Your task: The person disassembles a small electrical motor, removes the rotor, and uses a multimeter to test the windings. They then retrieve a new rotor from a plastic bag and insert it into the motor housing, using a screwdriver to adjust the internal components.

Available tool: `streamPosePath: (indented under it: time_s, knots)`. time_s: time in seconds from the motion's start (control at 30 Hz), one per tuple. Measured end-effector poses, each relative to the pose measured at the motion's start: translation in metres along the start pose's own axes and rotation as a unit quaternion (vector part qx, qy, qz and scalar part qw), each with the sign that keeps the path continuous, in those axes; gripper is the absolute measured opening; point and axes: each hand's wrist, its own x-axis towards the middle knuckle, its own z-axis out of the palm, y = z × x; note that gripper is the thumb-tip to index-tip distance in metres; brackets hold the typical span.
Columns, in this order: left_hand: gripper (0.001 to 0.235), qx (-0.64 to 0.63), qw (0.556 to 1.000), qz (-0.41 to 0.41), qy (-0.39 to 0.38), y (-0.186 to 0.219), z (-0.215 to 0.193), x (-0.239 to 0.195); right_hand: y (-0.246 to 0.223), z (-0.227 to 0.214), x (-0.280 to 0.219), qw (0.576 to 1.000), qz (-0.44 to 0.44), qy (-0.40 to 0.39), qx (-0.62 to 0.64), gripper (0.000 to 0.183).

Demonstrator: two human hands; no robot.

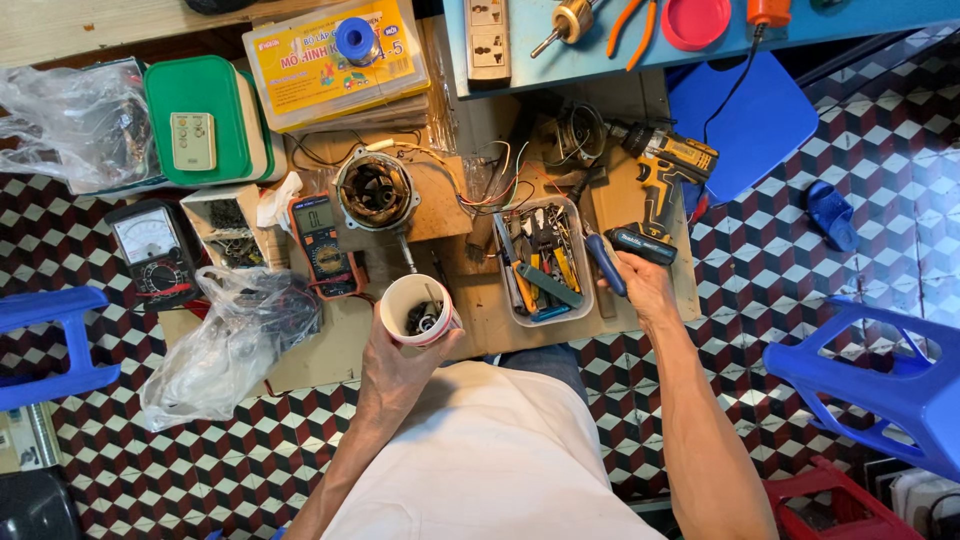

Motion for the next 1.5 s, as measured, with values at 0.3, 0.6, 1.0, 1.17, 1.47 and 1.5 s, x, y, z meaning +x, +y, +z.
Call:
streamPosePath:
  time_s: [0.3,0.6,1.0,1.17,1.47,1.5]
  knots:
    - [0.072,-0.001,0.999,0.005,0.042,0.005,0.007,0.002,-0.042,0.057,-0.066,0.903,-0.260,0.192,-0.284,0.025]
    - [0.062,-0.021,1.000,-0.021,0.010,0.035,0.002,0.000,-0.042,0.125,0.032,0.838,-0.164,0.109,-0.509,0.025]
    - [0.064,-0.007,0.997,0.026,-0.079,0.038,0.026,0.027,-0.030,0.097,-0.031,0.880,-0.258,0.197,-0.347,0.012]
    - [0.065,-0.011,0.997,0.023,-0.076,0.040,0.028,0.029,-0.018,0.111,-0.038,0.871,-0.201,0.173,-0.414,0.019]
    - [0.070,-0.003,0.998,0.037,-0.056,0.039,0.019,0.024,-0.024,0.118,-0.008,0.831,-0.214,0.124,-0.498,0.018]
    - [0.072,-0.005,0.997,0.060,-0.049,0.039,0.019,0.026,-0.030,0.118,-0.008,0.830,-0.225,0.123,-0.495,0.015]
